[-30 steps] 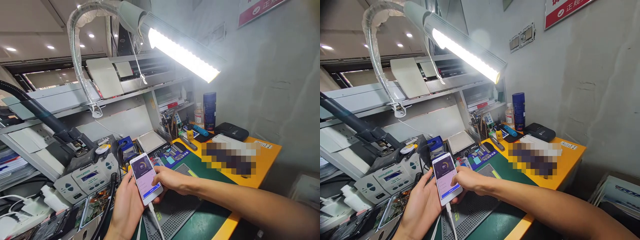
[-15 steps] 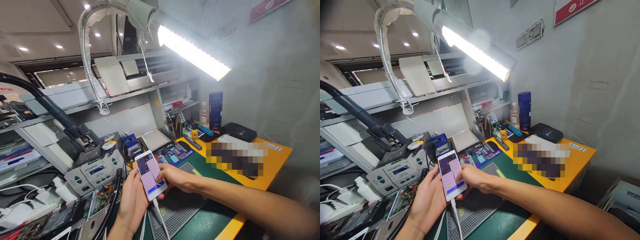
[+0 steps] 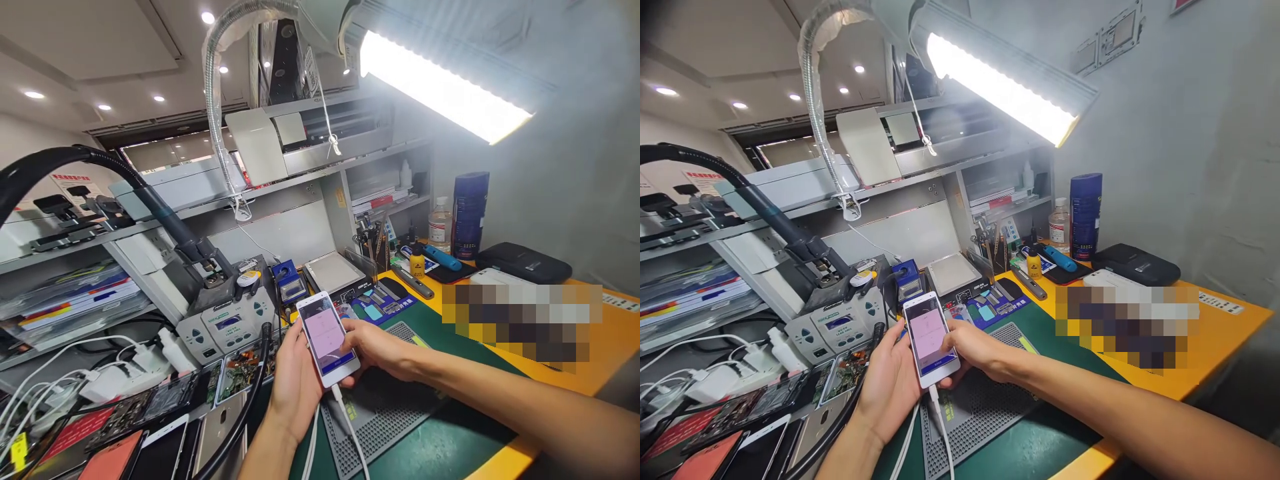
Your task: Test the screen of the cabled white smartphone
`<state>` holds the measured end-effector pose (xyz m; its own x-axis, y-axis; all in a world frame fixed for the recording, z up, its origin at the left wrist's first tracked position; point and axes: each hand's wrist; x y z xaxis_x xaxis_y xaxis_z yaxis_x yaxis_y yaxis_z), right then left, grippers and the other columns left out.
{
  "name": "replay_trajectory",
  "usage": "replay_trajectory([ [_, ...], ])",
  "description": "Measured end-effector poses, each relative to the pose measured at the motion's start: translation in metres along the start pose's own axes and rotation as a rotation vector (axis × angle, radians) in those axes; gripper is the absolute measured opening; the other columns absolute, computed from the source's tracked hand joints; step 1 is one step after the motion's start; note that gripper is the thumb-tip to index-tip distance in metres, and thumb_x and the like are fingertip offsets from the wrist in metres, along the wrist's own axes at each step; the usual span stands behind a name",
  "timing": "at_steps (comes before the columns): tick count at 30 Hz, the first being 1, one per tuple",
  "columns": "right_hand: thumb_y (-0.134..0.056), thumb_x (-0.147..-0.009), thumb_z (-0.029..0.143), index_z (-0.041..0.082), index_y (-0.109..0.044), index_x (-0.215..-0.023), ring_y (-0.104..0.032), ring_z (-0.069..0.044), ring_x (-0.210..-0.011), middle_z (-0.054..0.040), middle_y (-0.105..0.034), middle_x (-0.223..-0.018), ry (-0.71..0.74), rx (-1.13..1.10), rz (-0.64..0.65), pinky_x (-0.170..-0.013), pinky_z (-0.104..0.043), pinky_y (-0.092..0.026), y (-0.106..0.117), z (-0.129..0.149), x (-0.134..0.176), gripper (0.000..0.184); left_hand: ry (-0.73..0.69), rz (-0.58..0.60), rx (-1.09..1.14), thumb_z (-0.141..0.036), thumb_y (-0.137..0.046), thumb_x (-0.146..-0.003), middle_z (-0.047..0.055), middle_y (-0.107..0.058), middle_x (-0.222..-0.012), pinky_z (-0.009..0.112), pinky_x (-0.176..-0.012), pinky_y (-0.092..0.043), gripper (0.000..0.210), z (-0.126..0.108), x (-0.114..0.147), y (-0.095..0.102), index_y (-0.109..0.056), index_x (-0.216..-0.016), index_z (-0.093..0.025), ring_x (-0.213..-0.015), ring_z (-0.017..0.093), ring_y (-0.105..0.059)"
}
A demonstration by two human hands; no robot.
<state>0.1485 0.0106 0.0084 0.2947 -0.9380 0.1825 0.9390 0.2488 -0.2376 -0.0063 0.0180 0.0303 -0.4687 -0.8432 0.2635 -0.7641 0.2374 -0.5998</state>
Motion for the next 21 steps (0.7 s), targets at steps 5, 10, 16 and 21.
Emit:
replay_trajectory([
  [5,-0.053,-0.076,0.020,0.017,-0.056,-0.103,-0.062,-0.014,-0.060,-0.0022,-0.066,-0.083,0.000,0.016,-0.027,-0.053,-0.024,-0.050,-0.0002,-0.0006,-0.0006,0.028,-0.007,0.004,0.011,-0.044,-0.042,-0.100,0.018,-0.070,-0.114,0.040,-0.077,-0.057,0.054,-0.0001,-0.0007,0.0013,-0.054,-0.139,-0.009,-0.093,0.029,-0.070],
  [10,-0.052,-0.081,0.022,0.017,-0.056,-0.104,-0.061,-0.013,-0.057,-0.0019,-0.064,-0.080,-0.013,0.033,-0.039,-0.051,-0.024,-0.050,-0.0016,0.0006,-0.0015,0.024,-0.003,0.016,-0.006,-0.045,-0.041,-0.100,0.018,-0.070,-0.114,0.041,-0.077,-0.057,0.054,0.0005,-0.0005,0.0019,-0.055,-0.137,-0.009,-0.093,0.029,-0.069],
  [16,-0.053,-0.087,0.030,0.016,-0.055,-0.109,-0.061,-0.014,-0.060,-0.0031,-0.064,-0.082,0.010,0.042,-0.023,-0.050,-0.025,-0.052,-0.0046,0.0040,0.0027,0.026,-0.017,0.058,-0.020,-0.049,-0.040,-0.100,0.018,-0.069,-0.116,0.042,-0.081,-0.055,0.055,0.0011,-0.0004,0.0037,-0.057,-0.135,-0.010,-0.097,0.029,-0.068],
  [21,-0.075,-0.077,0.044,0.018,-0.049,-0.128,-0.063,-0.015,-0.066,-0.0033,-0.067,-0.088,0.080,0.240,-0.098,-0.055,-0.027,-0.055,-0.0040,-0.0033,0.0041,0.063,-0.070,0.165,-0.036,-0.054,-0.036,-0.101,0.016,-0.067,-0.120,0.042,-0.087,-0.053,0.057,0.0064,0.0020,0.0048,-0.059,-0.134,-0.014,-0.106,0.030,-0.064],
])
Point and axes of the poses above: each hand's wrist, its own x-axis away from the middle knuckle, its own y-axis out of the back of the hand, z = x × y
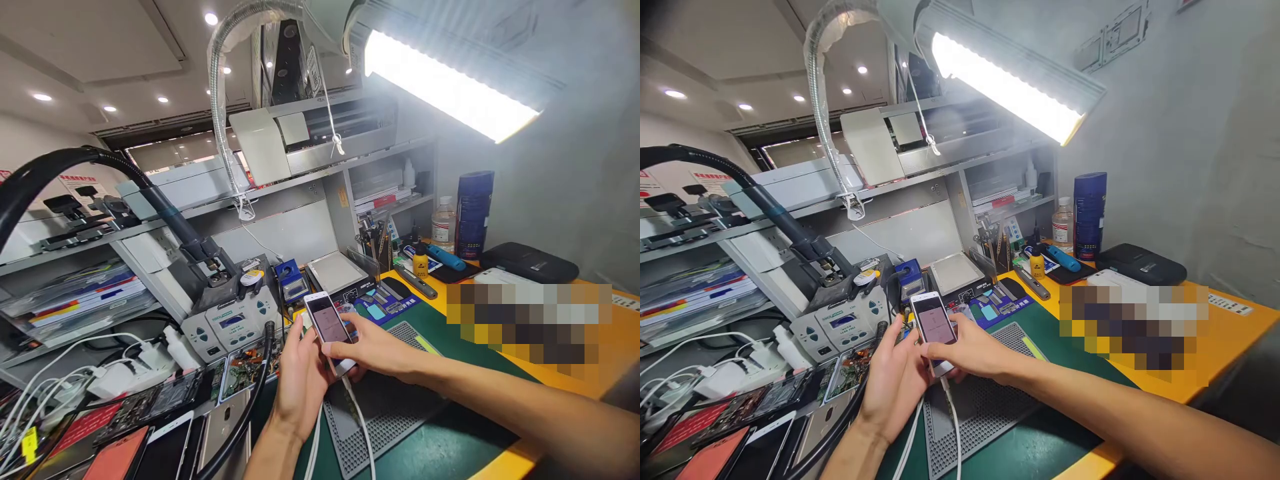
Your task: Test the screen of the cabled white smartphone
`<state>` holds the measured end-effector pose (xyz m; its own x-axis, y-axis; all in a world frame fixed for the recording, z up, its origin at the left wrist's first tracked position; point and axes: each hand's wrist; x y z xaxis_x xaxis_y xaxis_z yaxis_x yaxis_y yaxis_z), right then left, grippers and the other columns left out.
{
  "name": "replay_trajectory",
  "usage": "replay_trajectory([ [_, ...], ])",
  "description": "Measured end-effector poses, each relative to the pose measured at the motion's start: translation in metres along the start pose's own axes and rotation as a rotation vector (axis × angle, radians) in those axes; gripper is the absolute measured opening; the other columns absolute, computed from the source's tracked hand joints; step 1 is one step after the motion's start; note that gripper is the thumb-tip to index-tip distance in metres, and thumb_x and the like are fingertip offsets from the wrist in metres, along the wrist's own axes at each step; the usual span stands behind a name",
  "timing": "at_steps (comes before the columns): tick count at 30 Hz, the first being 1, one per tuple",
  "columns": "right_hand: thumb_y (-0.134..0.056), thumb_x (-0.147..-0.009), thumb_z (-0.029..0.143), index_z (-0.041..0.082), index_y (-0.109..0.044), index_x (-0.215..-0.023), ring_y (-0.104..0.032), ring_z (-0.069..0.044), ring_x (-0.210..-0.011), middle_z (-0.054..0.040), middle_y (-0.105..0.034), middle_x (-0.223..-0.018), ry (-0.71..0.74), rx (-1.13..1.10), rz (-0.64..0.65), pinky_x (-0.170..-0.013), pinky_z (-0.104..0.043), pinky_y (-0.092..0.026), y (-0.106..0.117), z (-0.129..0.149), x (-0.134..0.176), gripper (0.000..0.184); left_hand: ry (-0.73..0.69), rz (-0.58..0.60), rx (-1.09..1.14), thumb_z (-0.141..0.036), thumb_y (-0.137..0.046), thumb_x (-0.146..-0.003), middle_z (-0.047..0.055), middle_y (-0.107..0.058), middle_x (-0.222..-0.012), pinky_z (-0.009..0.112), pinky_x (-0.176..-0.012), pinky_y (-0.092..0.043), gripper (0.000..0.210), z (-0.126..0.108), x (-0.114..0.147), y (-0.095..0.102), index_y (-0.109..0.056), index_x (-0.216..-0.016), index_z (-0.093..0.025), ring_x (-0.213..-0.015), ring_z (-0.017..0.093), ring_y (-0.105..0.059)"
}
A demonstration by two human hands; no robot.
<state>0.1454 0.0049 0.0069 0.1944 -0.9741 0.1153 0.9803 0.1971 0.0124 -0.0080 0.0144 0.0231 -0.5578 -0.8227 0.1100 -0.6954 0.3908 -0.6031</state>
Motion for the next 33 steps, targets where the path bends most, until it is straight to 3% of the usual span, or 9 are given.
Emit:
replay_trajectory([
  [2,-0.081,-0.072,0.039,0.016,-0.050,-0.128,-0.064,-0.016,-0.069,-0.0038,-0.068,-0.087,0.041,0.032,0.011,-0.055,-0.024,-0.053,0.000,-0.004,-0.001,0.068,-0.003,0.025,-0.061,-0.053,-0.036,-0.102,0.014,-0.066,-0.123,0.040,-0.089,-0.051,0.054,0.002,0.003,-0.001,-0.060,-0.134,-0.017,-0.110,0.029,-0.062],
  [7,-0.078,-0.073,0.029,0.015,-0.061,-0.109,-0.066,-0.015,-0.070,-0.0054,-0.068,-0.093,0.037,-0.261,0.095,-0.060,-0.029,-0.058,0.007,0.002,-0.005,0.043,-0.044,-0.041,-0.196,-0.057,-0.037,-0.100,0.016,-0.064,-0.127,0.036,-0.080,-0.051,0.060,-0.006,0.008,-0.003,-0.063,-0.131,-0.012,-0.108,0.028,-0.060],
  [12,-0.068,-0.083,0.034,0.010,-0.063,-0.107,-0.070,-0.020,-0.082,-0.0095,-0.069,-0.090,-0.138,-0.655,0.281,-0.064,-0.033,-0.061,0.017,0.009,-0.008,0.034,-0.109,-0.148,-0.169,-0.056,-0.040,-0.099,0.018,-0.069,-0.113,0.033,-0.068,-0.051,0.059,-0.020,0.006,0.007,-0.068,-0.116,-0.007,-0.089,0.025,-0.064],
  [18,-0.060,-0.092,0.045,0.012,-0.061,-0.104,-0.069,-0.020,-0.074,-0.0085,-0.067,-0.083,-0.199,-0.785,0.351,-0.055,-0.031,-0.060,0.015,0.004,-0.013,0.036,-0.054,-0.158,-0.167,-0.057,-0.037,-0.098,0.019,-0.070,-0.096,0.031,-0.062,-0.050,0.064,-0.017,-0.001,0.014,-0.065,-0.116,-0.003,-0.074,0.021,-0.064],
  [22,-0.056,-0.092,0.051,0.013,-0.061,-0.101,-0.067,-0.018,-0.070,-0.0057,-0.064,-0.082,-0.175,-0.705,0.345,-0.053,-0.030,-0.059,0.012,0.004,-0.012,0.039,-0.031,-0.175,-0.187,-0.056,-0.036,-0.099,0.019,-0.068,-0.099,0.031,-0.061,-0.050,0.063,-0.016,-0.001,0.012,-0.060,-0.120,-0.002,-0.072,0.021,-0.063],
  [26,-0.054,-0.087,0.068,0.015,-0.062,-0.093,-0.060,-0.016,-0.060,-0.0025,-0.059,-0.072,-0.113,-0.409,0.248,-0.045,-0.027,-0.055,0.008,0.003,-0.009,0.055,0.061,-0.182,-0.168,-0.057,-0.038,-0.098,0.018,-0.066,-0.109,0.038,-0.065,-0.055,0.062,-0.013,-0.001,0.009,-0.052,-0.132,-0.007,-0.078,0.024,-0.064],
  [29,-0.042,-0.082,0.082,0.016,-0.060,-0.083,-0.057,-0.016,-0.053,-0.0021,-0.055,-0.063,-0.167,-0.264,0.180,-0.042,-0.029,-0.053,0.008,0.001,-0.009,0.069,0.123,-0.120,-0.101,-0.061,-0.038,-0.097,0.017,-0.063,-0.112,0.047,-0.072,-0.057,0.067,-0.009,-0.001,0.007,-0.042,-0.143,-0.013,-0.084,0.026,-0.065],
  [33,-0.031,-0.080,0.089,0.016,-0.060,-0.082,-0.056,-0.018,-0.050,-0.0027,-0.055,-0.060,-0.203,-0.165,0.133,-0.042,-0.032,-0.053,0.009,0.000,-0.010,0.079,0.160,-0.024,-0.040,-0.067,-0.037,-0.094,0.018,-0.060,-0.120,0.054,-0.081,-0.054,0.073,-0.008,0.000,0.005,-0.040,-0.147,-0.016,-0.094,0.030,-0.065],
])
Point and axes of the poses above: each hand's wrist, its own x-axis away from the middle knuckle, its own y-axis out of the back of the hand, z = x × y
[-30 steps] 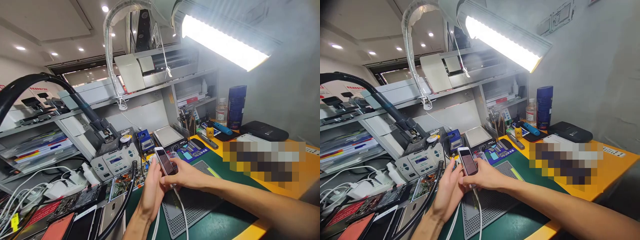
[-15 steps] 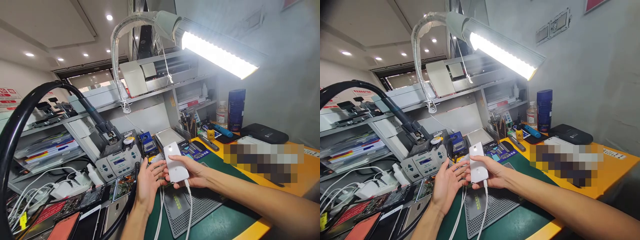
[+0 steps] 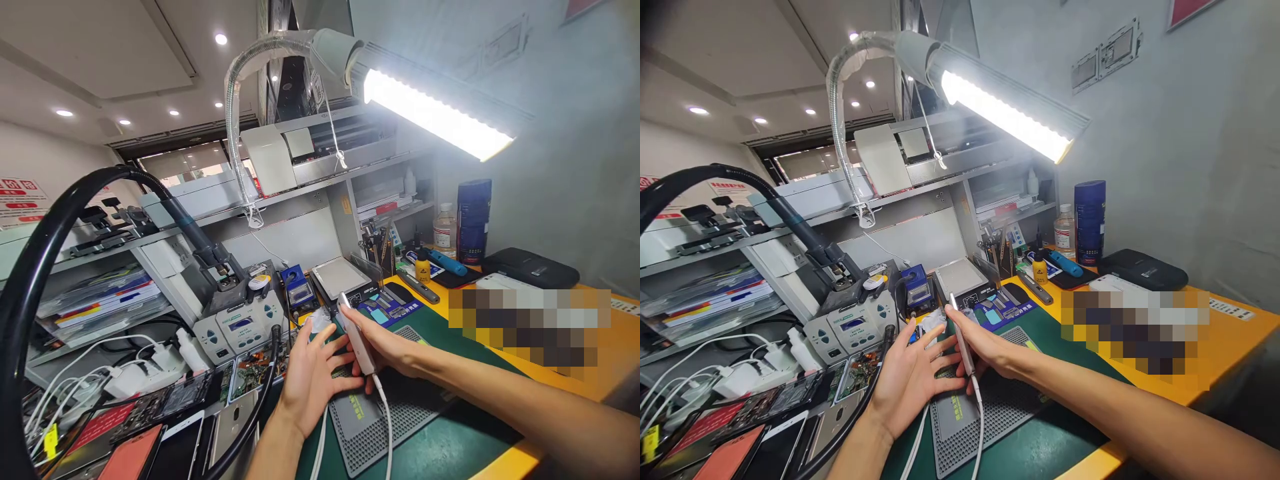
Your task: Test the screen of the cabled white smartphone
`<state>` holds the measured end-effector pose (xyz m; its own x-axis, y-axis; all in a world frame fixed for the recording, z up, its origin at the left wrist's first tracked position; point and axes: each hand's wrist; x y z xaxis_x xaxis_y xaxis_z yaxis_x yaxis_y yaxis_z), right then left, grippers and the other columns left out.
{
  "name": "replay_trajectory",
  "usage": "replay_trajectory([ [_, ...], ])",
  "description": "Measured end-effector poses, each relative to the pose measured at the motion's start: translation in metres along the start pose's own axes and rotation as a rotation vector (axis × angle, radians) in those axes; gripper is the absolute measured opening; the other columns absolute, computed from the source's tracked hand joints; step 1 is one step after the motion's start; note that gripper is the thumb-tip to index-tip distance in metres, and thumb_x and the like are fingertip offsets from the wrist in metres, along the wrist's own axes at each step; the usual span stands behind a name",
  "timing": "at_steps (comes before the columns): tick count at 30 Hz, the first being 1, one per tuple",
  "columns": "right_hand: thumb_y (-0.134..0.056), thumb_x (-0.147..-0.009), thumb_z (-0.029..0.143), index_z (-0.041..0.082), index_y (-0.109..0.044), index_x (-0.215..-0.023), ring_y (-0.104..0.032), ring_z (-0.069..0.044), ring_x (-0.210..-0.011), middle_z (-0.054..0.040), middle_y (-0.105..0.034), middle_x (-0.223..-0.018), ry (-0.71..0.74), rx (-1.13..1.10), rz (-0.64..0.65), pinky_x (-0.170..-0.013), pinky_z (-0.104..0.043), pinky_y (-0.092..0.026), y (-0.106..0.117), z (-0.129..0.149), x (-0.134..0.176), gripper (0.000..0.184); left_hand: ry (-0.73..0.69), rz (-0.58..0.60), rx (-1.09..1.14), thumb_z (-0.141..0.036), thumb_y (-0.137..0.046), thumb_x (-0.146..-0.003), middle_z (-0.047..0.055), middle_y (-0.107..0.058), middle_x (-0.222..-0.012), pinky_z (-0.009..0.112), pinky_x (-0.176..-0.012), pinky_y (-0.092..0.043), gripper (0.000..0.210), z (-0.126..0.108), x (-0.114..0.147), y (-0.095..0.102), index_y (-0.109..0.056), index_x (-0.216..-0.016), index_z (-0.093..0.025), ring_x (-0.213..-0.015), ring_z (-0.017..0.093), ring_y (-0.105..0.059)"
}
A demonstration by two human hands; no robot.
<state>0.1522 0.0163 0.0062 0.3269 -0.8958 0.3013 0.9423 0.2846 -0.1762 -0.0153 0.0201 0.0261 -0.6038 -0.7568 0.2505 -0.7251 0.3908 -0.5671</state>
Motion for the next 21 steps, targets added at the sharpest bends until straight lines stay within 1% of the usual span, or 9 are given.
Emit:
replay_trajectory([
  [3,-0.029,-0.081,0.089,0.017,-0.060,-0.088,-0.058,-0.019,-0.051,-0.0025,-0.056,-0.059,0.002,0.022,-0.078,-0.044,-0.033,-0.054,0.000,0.002,0.003,0.078,0.013,0.030,0.036,-0.068,-0.036,-0.094,0.020,-0.058,-0.126,0.058,-0.086,-0.051,0.073,-0.001,0.001,-0.002,-0.042,-0.146,-0.016,-0.100,0.032,-0.063],
  [5,-0.028,-0.083,0.087,0.017,-0.060,-0.094,-0.058,-0.019,-0.054,-0.0028,-0.057,-0.062,0.022,0.031,-0.093,-0.045,-0.033,-0.055,0.000,0.003,0.006,0.077,0.018,0.048,0.052,-0.067,-0.036,-0.094,0.021,-0.057,-0.128,0.059,-0.087,-0.050,0.072,-0.001,0.002,-0.003,-0.045,-0.143,-0.015,-0.102,0.033,-0.062],
  [10,-0.027,-0.089,0.079,0.017,-0.058,-0.110,-0.064,-0.020,-0.064,-0.0108,-0.066,-0.088,0.107,0.026,-0.045,-0.043,-0.032,-0.055,0.003,0.008,0.009,0.072,0.024,0.133,0.103,-0.064,-0.040,-0.095,0.020,-0.059,-0.127,0.054,-0.088,-0.051,0.064,-0.003,0.001,-0.002,-0.056,-0.131,-0.013,-0.102,0.031,-0.062],
  [12,-0.025,-0.092,0.073,0.015,-0.056,-0.112,-0.066,-0.022,-0.063,-0.0132,-0.066,-0.092,0.083,0.028,-0.043,-0.039,-0.030,-0.053,0.003,0.010,0.009,0.069,0.031,0.160,0.129,-0.065,-0.040,-0.095,0.019,-0.061,-0.126,0.051,-0.086,-0.052,0.064,-0.004,0.001,-0.001,-0.058,-0.128,-0.014,-0.102,0.031,-0.062],
  [14,-0.029,-0.095,0.061,0.014,-0.056,-0.108,-0.066,-0.021,-0.061,-0.0111,-0.062,-0.088,0.070,0.032,-0.067,-0.036,-0.027,-0.051,0.003,0.012,0.009,0.056,0.038,0.185,0.158,-0.065,-0.040,-0.094,0.020,-0.062,-0.124,0.049,-0.083,-0.052,0.066,-0.005,0.000,0.000,-0.058,-0.129,-0.012,-0.102,0.033,-0.063],
  [15,-0.035,-0.094,0.053,0.015,-0.057,-0.105,-0.065,-0.021,-0.060,-0.0090,-0.060,-0.085,0.079,0.041,-0.089,-0.035,-0.026,-0.051,0.003,0.012,0.008,0.046,0.039,0.190,0.170,-0.066,-0.040,-0.094,0.020,-0.062,-0.122,0.049,-0.081,-0.052,0.067,-0.005,0.000,0.001,-0.058,-0.130,-0.012,-0.101,0.033,-0.064],
  [17,-0.049,-0.086,0.037,0.015,-0.056,-0.101,-0.063,-0.019,-0.060,-0.0055,-0.056,-0.082,0.116,0.087,-0.144,-0.034,-0.026,-0.051,0.003,0.013,0.007,0.028,0.034,0.183,0.188,-0.067,-0.041,-0.093,0.020,-0.064,-0.118,0.049,-0.081,-0.052,0.069,-0.005,0.000,0.003,-0.057,-0.131,-0.011,-0.097,0.033,-0.064],
  [19,-0.055,-0.077,0.026,0.017,-0.056,-0.100,-0.059,-0.017,-0.060,-0.0029,-0.054,-0.078,0.147,0.144,-0.190,-0.033,-0.026,-0.051,0.003,0.012,0.005,0.025,0.029,0.177,0.202,-0.066,-0.042,-0.094,0.019,-0.066,-0.115,0.050,-0.082,-0.052,0.070,-0.005,-0.001,0.004,-0.056,-0.133,-0.011,-0.096,0.033,-0.065],
  [21,-0.056,-0.074,0.024,0.017,-0.056,-0.098,-0.057,-0.017,-0.060,-0.0013,-0.052,-0.074,0.171,0.175,-0.205,-0.033,-0.026,-0.052,0.004,0.010,0.003,0.026,0.024,0.175,0.215,-0.065,-0.041,-0.094,0.020,-0.066,-0.116,0.050,-0.084,-0.051,0.070,-0.005,-0.001,0.005,-0.055,-0.135,-0.010,-0.098,0.034,-0.065],
])
Point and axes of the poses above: each hand's wrist, its own x-axis away from the middle knuckle, its own y-axis out of the back of the hand, z = x × y
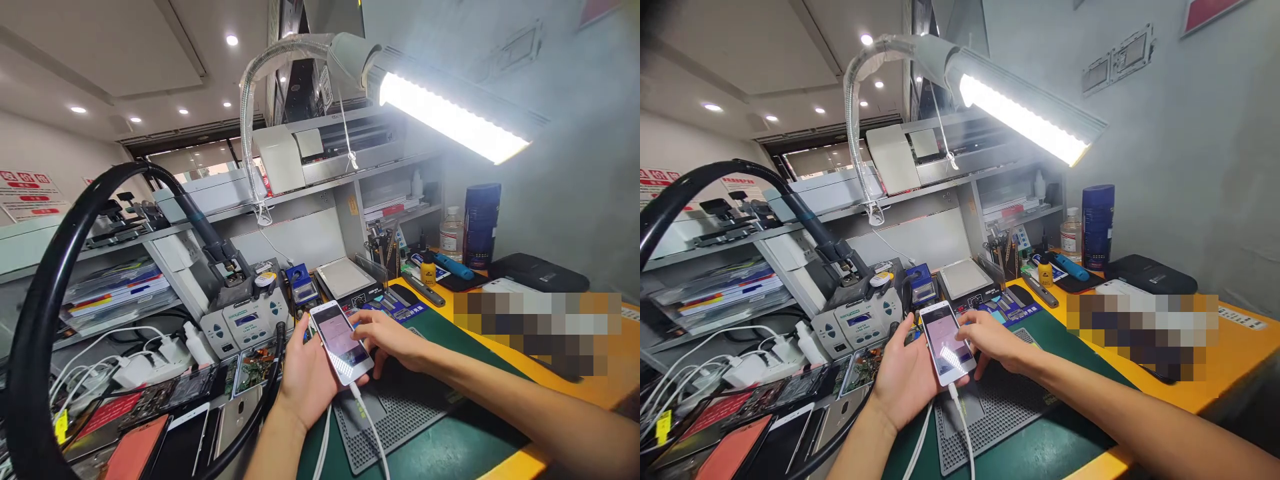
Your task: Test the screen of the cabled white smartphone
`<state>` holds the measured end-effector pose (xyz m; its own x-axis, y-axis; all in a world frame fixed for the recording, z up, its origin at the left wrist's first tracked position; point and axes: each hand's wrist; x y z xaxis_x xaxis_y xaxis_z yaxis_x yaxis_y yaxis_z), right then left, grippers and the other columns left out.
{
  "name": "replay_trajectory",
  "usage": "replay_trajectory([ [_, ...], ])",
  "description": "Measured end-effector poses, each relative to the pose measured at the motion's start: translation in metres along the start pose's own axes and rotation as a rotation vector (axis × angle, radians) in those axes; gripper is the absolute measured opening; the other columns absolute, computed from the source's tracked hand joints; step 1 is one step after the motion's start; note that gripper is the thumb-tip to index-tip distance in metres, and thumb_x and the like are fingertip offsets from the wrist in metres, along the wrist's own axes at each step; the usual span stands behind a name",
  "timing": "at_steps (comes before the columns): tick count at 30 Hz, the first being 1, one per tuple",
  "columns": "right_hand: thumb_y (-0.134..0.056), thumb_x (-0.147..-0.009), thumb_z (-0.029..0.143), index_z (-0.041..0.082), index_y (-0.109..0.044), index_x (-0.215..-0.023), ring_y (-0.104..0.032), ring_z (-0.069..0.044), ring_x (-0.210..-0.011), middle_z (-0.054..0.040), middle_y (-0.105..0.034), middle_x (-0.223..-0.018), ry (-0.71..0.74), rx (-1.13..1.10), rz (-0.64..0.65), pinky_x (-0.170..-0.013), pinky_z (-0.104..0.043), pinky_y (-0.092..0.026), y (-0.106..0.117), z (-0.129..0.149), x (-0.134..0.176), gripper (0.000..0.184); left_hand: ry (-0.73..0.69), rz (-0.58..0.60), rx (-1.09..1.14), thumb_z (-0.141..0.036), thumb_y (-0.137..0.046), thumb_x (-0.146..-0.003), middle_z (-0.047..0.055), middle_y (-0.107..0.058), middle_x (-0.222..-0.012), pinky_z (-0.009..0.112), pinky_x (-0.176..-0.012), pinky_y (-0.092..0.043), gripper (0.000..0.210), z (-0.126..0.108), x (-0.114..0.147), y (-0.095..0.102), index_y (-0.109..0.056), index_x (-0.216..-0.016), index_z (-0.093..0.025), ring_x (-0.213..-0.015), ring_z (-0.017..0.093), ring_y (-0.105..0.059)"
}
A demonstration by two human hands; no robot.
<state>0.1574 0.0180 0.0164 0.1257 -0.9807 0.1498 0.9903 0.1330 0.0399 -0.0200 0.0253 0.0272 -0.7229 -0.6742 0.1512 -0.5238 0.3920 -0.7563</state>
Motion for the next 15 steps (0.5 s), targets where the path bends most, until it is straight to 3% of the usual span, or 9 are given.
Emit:
replay_trajectory([
  [8,-0.059,-0.076,0.027,0.019,-0.054,-0.094,-0.055,-0.015,-0.055,0.0020,-0.048,-0.067,0.043,0.109,-0.076,-0.032,-0.025,-0.052,-0.0029,-0.0057,-0.0012,0.020,-0.002,0.007,-0.004,-0.062,-0.039,-0.096,0.021,-0.066,-0.114,0.051,-0.083,-0.051,0.069,0.0007,-0.0011,-0.0012,-0.051,-0.139,-0.010,-0.098,0.035,-0.065],
  [15,-0.053,-0.080,0.032,0.019,-0.055,-0.089,-0.055,-0.016,-0.053,0.0004,-0.051,-0.067,0.025,-0.016,-0.040,-0.032,-0.030,-0.052,-0.0004,-0.0018,-0.0016,0.016,0.033,-0.008,0.006,-0.064,-0.041,-0.095,0.022,-0.063,-0.121,0.049,-0.081,-0.051,0.068,0.0002,-0.0013,0.0016,-0.051,-0.138,-0.013,-0.101,0.036,-0.065],
])
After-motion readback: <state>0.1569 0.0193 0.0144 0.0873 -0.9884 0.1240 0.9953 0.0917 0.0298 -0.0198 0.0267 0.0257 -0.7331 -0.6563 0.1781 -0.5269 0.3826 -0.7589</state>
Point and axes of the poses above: each hand's wrist, its own x-axis away from the middle knuckle, its own y-axis out of the back of the hand, z = x × y
